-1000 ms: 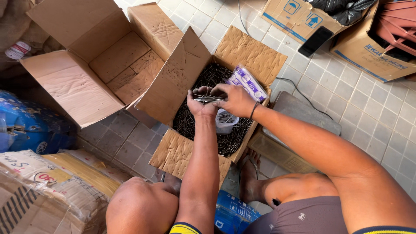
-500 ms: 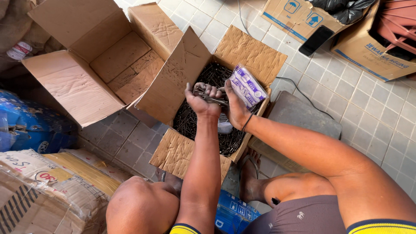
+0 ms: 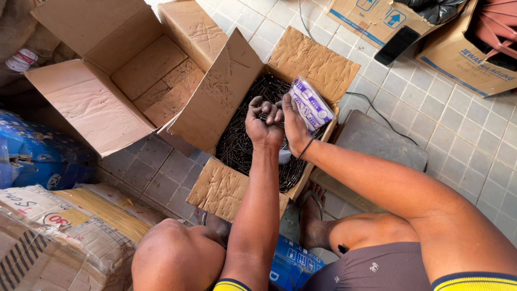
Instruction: The person sorts and places metal nails from a cardboard box into a plastic container by hand.
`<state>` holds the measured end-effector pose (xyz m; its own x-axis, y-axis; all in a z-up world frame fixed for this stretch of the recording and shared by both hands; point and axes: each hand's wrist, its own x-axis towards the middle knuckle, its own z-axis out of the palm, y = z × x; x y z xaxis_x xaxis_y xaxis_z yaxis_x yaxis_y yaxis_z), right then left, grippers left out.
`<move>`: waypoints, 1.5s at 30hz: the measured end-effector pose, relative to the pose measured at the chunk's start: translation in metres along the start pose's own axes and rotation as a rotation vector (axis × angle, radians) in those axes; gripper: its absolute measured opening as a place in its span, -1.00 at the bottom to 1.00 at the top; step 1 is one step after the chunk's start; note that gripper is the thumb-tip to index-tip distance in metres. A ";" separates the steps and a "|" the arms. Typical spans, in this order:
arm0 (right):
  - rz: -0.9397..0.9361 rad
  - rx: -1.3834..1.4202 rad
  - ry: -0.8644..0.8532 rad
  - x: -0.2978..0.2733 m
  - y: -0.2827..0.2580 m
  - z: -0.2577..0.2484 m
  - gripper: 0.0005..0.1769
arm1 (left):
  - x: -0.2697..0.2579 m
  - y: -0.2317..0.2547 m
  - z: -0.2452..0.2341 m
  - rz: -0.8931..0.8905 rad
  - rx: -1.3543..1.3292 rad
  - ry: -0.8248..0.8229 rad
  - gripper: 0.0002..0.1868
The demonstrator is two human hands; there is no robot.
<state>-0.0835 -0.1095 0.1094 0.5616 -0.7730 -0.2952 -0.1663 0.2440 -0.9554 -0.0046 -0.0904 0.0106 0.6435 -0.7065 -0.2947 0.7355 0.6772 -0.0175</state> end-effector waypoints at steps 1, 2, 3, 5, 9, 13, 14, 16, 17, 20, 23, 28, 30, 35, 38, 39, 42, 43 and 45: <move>-0.001 0.001 0.000 0.008 0.004 -0.011 -0.03 | 0.002 0.003 -0.002 0.000 0.000 -0.001 -0.66; -0.110 -0.145 -0.099 0.015 0.007 -0.022 -0.26 | 0.005 0.007 -0.004 0.026 0.015 0.029 -0.70; -0.217 -0.290 -0.204 0.022 0.012 -0.032 -0.41 | 0.005 0.012 -0.008 0.057 0.029 0.063 -0.73; -0.123 -0.490 -0.299 0.011 -0.028 -0.029 -0.47 | 0.007 0.017 -0.005 0.125 0.132 0.079 -0.81; -0.003 -0.797 -0.423 0.001 -0.038 -0.025 -0.44 | 0.020 0.016 -0.015 0.276 0.374 0.119 -0.83; -0.057 -0.914 -0.380 0.023 -0.020 -0.029 -0.40 | -0.010 0.012 0.026 0.308 0.489 0.129 -0.81; -0.022 -0.913 -0.397 0.026 -0.023 -0.027 -0.55 | -0.008 0.013 0.022 0.304 0.560 0.080 -0.76; 0.013 -0.909 -0.411 0.030 -0.020 -0.028 -0.64 | -0.009 0.012 0.020 0.296 0.634 0.029 -0.70; 0.025 -0.994 -0.433 0.029 -0.011 -0.032 -0.62 | -0.013 0.011 0.021 0.237 0.748 0.007 -0.66; 0.090 -1.046 -0.424 0.024 0.001 -0.036 -0.59 | -0.021 0.008 0.023 0.115 0.964 -0.020 -0.63; 0.248 -0.753 -0.351 0.041 0.035 -0.043 -0.61 | -0.030 0.007 0.033 0.057 1.137 -0.029 -0.63; 0.482 -0.248 -0.406 0.043 0.020 -0.048 -0.57 | -0.039 0.011 0.038 0.051 1.357 -0.071 -0.56; 0.498 -0.198 -0.466 0.047 0.025 -0.051 -0.62 | -0.037 0.009 0.030 -0.030 1.311 -0.028 -0.60; 0.447 -0.246 -0.563 0.042 0.022 -0.053 -0.64 | -0.020 0.018 0.014 -0.159 1.231 0.005 -0.54; 0.479 -0.257 -0.578 0.040 0.013 -0.050 -0.61 | -0.036 0.022 0.038 -0.163 1.355 -0.017 -0.47; 0.520 -0.262 -0.575 0.041 0.012 -0.050 -0.60 | -0.045 0.022 0.050 -0.143 1.465 -0.040 -0.43; 0.535 -0.370 -0.576 0.057 0.025 -0.071 -0.58 | -0.056 0.028 0.062 -0.079 1.570 -0.046 -0.41; 0.532 -0.367 -0.575 0.067 0.032 -0.080 -0.58 | -0.054 0.032 0.059 -0.078 1.572 -0.048 -0.41; 0.432 -0.770 -0.623 0.087 0.048 -0.093 -0.69 | -0.051 0.045 0.052 -0.050 1.674 0.008 -0.30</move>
<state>-0.1187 -0.2194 0.0371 0.6106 -0.2230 -0.7599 -0.7920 -0.1777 -0.5842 0.0060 -0.0345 0.0742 0.6172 -0.7142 -0.3301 0.1572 -0.2992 0.9412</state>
